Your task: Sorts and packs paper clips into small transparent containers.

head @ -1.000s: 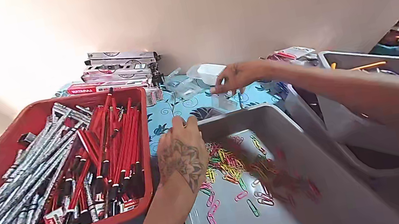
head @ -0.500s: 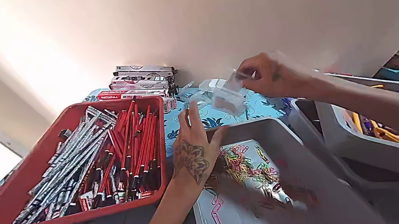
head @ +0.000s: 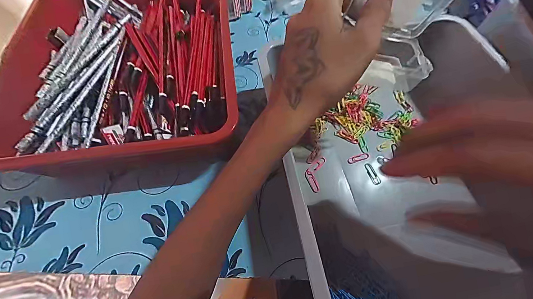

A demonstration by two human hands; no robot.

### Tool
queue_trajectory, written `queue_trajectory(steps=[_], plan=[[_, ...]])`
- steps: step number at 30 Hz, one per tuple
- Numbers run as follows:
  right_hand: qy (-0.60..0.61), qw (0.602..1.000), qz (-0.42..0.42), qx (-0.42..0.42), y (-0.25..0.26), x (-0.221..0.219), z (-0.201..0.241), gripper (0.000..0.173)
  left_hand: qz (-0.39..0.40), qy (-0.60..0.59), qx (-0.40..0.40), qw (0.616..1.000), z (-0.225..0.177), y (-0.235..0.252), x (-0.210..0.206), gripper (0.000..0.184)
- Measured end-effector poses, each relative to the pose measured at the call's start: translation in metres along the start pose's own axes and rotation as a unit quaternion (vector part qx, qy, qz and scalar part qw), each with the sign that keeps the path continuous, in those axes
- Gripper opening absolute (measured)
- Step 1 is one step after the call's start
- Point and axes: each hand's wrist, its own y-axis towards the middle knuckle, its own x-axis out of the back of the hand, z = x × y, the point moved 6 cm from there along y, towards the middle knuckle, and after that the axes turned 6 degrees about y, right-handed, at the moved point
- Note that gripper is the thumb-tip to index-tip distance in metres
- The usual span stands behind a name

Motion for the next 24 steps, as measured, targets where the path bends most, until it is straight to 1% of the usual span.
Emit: queue_trajectory(steps=[2,3,5,8,10,11,13,15,19,21,23,24], plan=[[0.099,0.988,0.117,0.025,-0.006,-0.047,0.013,0.065,-0.007,0.013,0.023,1.000,0.000,0.000,0.000,0.030],[0.144,0.978,0.149,0.026,-0.006,-0.063,0.016,0.076,-0.013,0.023,0.029,0.999,-0.001,-0.001,0.001,0.031],[0.185,0.966,0.180,0.020,-0.001,-0.080,0.019,0.085,-0.026,0.049,0.035,0.998,-0.001,-0.001,0.003,0.032],[0.167,0.969,0.182,0.020,0.008,-0.087,0.022,0.088,-0.031,0.057,0.057,0.996,-0.001,-0.004,0.005,0.032],[0.170,0.972,0.161,0.016,0.009,-0.090,0.028,0.080,-0.025,0.058,0.094,0.994,-0.008,-0.010,0.006,0.031],[0.175,0.973,0.150,0.016,0.008,-0.090,0.031,0.072,-0.010,0.058,0.109,0.992,-0.012,-0.014,0.005,0.030],[0.194,0.973,0.125,0.025,0.003,-0.091,0.037,0.052,-0.030,0.056,0.081,0.995,-0.003,-0.006,0.004,0.031],[0.215,0.970,0.109,0.032,0.000,-0.093,0.041,0.039,-0.028,0.057,0.067,0.996,0.001,-0.003,0.003,0.031],[0.251,0.958,0.141,0.018,0.002,-0.091,0.044,0.032,-0.020,0.067,0.063,0.996,0.003,-0.002,0.003,0.030],[0.271,0.949,0.158,0.025,0.004,-0.089,0.044,0.029,-0.019,0.061,0.071,0.995,0.003,-0.002,0.002,0.031],[0.295,0.941,0.161,0.034,0.006,-0.087,0.043,0.026,-0.003,0.053,0.077,0.996,0.005,-0.003,0.001,0.032],[0.304,0.939,0.154,0.041,0.005,-0.087,0.042,0.024,0.015,0.041,0.065,0.997,0.009,-0.001,0.000,0.031]])
